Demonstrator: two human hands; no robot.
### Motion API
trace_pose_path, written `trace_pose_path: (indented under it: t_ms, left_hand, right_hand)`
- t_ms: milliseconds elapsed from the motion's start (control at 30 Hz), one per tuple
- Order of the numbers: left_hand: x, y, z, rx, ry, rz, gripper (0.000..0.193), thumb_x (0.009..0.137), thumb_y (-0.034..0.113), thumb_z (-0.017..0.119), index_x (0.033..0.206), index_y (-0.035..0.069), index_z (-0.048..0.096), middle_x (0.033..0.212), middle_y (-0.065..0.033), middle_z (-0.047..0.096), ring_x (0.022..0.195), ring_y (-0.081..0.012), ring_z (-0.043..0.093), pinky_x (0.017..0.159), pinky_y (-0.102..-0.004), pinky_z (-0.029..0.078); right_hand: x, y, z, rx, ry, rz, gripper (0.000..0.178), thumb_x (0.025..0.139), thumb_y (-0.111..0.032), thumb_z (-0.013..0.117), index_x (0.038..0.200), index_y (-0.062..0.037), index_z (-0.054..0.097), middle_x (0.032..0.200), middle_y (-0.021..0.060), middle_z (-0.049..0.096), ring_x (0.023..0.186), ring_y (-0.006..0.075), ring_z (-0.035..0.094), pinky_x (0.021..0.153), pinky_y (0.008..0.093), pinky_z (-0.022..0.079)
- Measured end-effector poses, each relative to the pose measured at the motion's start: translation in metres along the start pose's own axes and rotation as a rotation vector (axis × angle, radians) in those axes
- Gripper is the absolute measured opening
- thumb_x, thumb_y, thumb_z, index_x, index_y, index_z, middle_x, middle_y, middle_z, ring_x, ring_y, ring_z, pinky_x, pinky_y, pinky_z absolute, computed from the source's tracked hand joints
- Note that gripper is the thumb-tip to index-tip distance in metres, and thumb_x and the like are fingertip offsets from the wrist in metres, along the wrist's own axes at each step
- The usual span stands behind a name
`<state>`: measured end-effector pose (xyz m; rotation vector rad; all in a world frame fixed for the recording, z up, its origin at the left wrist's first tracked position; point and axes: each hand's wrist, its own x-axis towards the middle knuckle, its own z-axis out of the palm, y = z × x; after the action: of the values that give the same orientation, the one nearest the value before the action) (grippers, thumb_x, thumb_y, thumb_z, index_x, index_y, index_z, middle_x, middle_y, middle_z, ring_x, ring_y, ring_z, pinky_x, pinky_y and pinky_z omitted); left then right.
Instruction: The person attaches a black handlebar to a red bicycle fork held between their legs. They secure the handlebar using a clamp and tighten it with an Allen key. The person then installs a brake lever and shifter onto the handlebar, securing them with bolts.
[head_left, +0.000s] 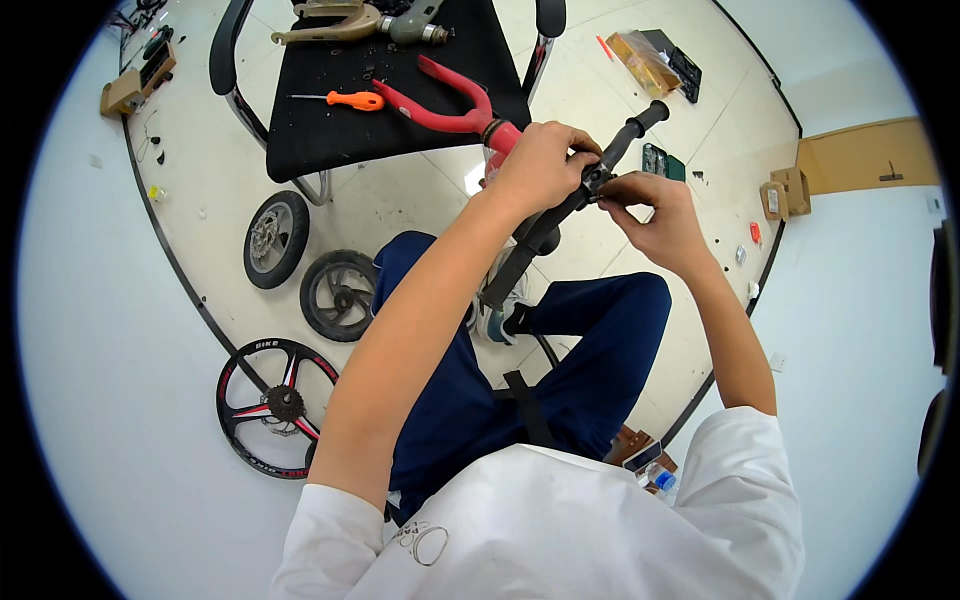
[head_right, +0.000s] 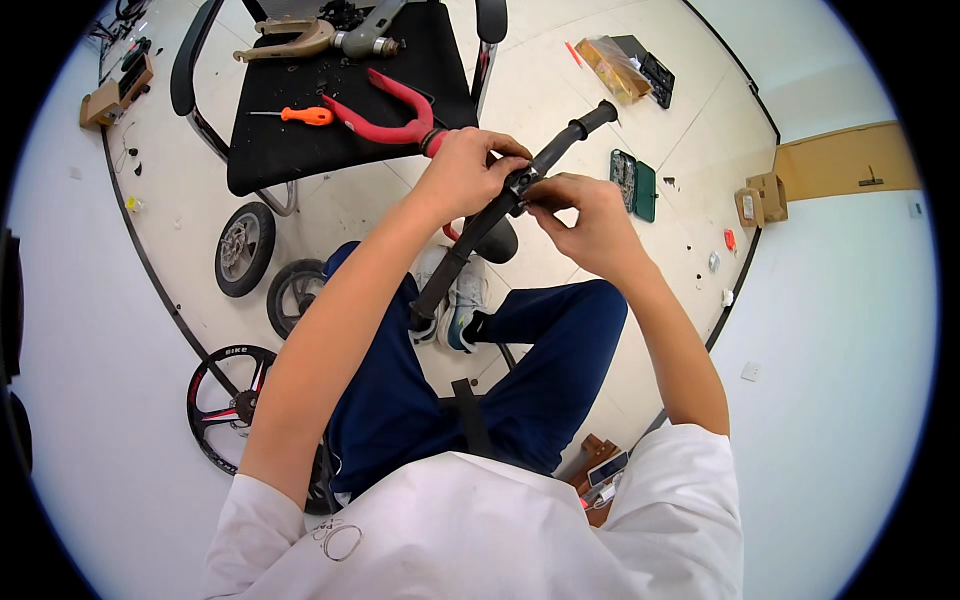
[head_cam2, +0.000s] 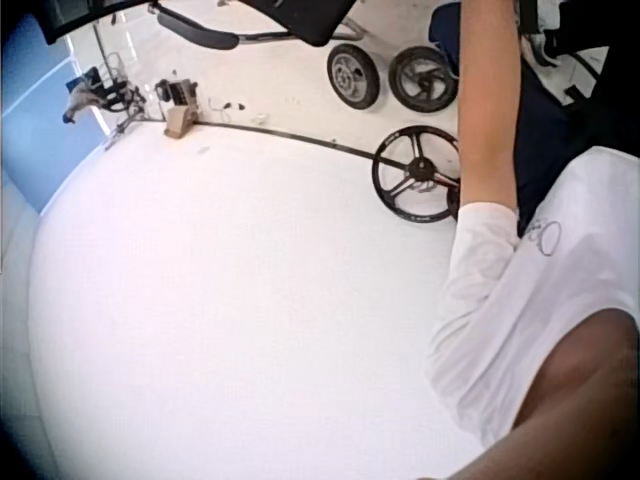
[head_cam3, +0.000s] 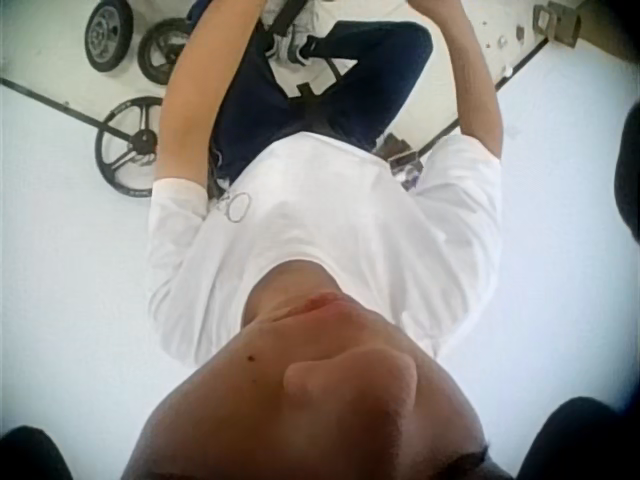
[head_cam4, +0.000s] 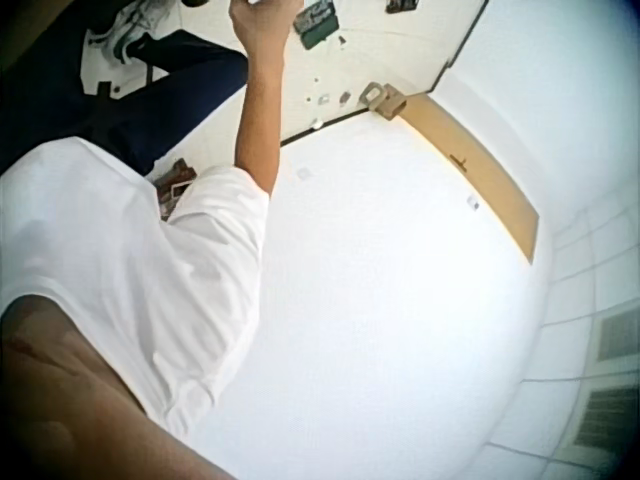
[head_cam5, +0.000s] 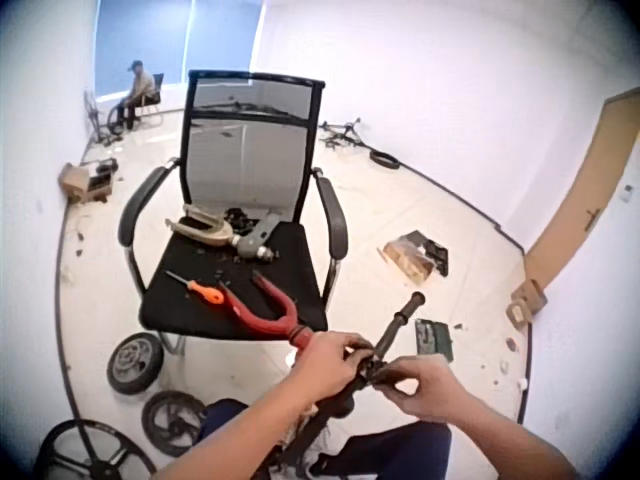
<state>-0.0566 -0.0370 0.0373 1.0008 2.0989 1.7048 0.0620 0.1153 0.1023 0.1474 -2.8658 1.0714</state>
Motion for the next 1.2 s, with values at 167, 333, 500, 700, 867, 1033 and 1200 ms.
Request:
trace_pose_path:
  t_ms: [167, 333, 500, 700, 867, 1033, 1200]
  left_hand:
    - [-0.001, 0.0, 0.006, 0.044, 0.026, 0.023, 0.02, 0.09, 0.007, 0.063, 0.103, -0.002, 0.075, 0.087, -0.0186, 0.074, 0.074, -0.0268, 0.072, 0.071, -0.0339, 0.055]
    - [-0.001, 0.001, 0.007, 0.086, 0.04, 0.013, 0.02, 0.09, 0.008, 0.063, 0.103, -0.002, 0.075, 0.091, -0.0199, 0.074, 0.076, -0.0299, 0.072, 0.074, -0.0357, 0.056]
    - [-0.002, 0.001, 0.014, 0.173, 0.156, 0.049, 0.022, 0.087, 0.014, 0.069, 0.102, -0.001, 0.076, 0.089, -0.0195, 0.074, 0.077, -0.0301, 0.074, 0.074, -0.0352, 0.057]
    - [0.003, 0.008, 0.011, 0.124, 0.2, -0.072, 0.021, 0.081, 0.016, 0.073, 0.092, -0.001, 0.077, 0.085, -0.019, 0.075, 0.076, -0.0306, 0.075, 0.074, -0.0357, 0.058]
    - [0.011, 0.005, 0.011, 0.204, 0.083, 0.008, 0.019, 0.084, 0.012, 0.069, 0.094, -0.001, 0.077, 0.089, -0.0199, 0.074, 0.081, -0.0311, 0.075, 0.076, -0.0362, 0.058]
    - [0.011, 0.004, 0.002, 0.157, -0.004, -0.062, 0.023, 0.084, 0.015, 0.07, 0.1, 0.001, 0.077, 0.096, -0.0191, 0.075, 0.084, -0.03, 0.075, 0.077, -0.0365, 0.058]
    - [0.011, 0.017, 0.0, 0.15, 0.087, -0.122, 0.025, 0.08, 0.022, 0.075, 0.095, 0.002, 0.079, 0.086, -0.0165, 0.076, 0.077, -0.0272, 0.075, 0.074, -0.0364, 0.058]
  right_hand:
    - [0.002, -0.002, 0.0, -0.061, -0.013, -0.036, 0.017, 0.079, 0.006, 0.072, 0.096, 0.0017, 0.073, 0.087, 0.0109, 0.072, 0.074, 0.0207, 0.071, 0.073, 0.0291, 0.057]
    - [0.009, -0.008, -0.011, -0.141, -0.077, -0.035, 0.02, 0.076, 0.008, 0.068, 0.096, 0.0056, 0.072, 0.085, 0.0152, 0.072, 0.073, 0.0235, 0.072, 0.073, 0.0315, 0.058]
    - [0.008, -0.001, -0.005, -0.23, -0.097, -0.136, 0.014, 0.08, 0.003, 0.07, 0.093, 0.0026, 0.073, 0.082, 0.0145, 0.069, 0.07, 0.0275, 0.069, 0.069, 0.0343, 0.056]
    - [0.017, 0.006, 0.007, -0.47, -0.073, -0.205, 0.018, 0.087, -0.014, 0.071, 0.083, 0.0019, 0.063, 0.073, 0.0176, 0.066, 0.068, 0.0344, 0.067, 0.061, 0.0425, 0.052]
    - [0.014, 0.015, 0.011, -0.71, -0.089, -0.195, 0.027, 0.095, -0.025, 0.064, 0.083, -0.0015, 0.06, 0.069, 0.0161, 0.065, 0.061, 0.0343, 0.065, 0.057, 0.0436, 0.051]
    - [0.005, 0.0, 0.007, -0.767, -0.139, -0.168, 0.019, 0.095, -0.021, 0.061, 0.092, -0.0017, 0.061, 0.072, 0.014, 0.066, 0.062, 0.0342, 0.065, 0.057, 0.0435, 0.051]
    - [-0.001, 0.004, 0.004, -0.675, -0.141, -0.198, 0.022, 0.092, -0.012, 0.059, 0.113, -0.0057, 0.056, 0.082, 0.0134, 0.067, 0.069, 0.0344, 0.067, 0.06, 0.0442, 0.052]
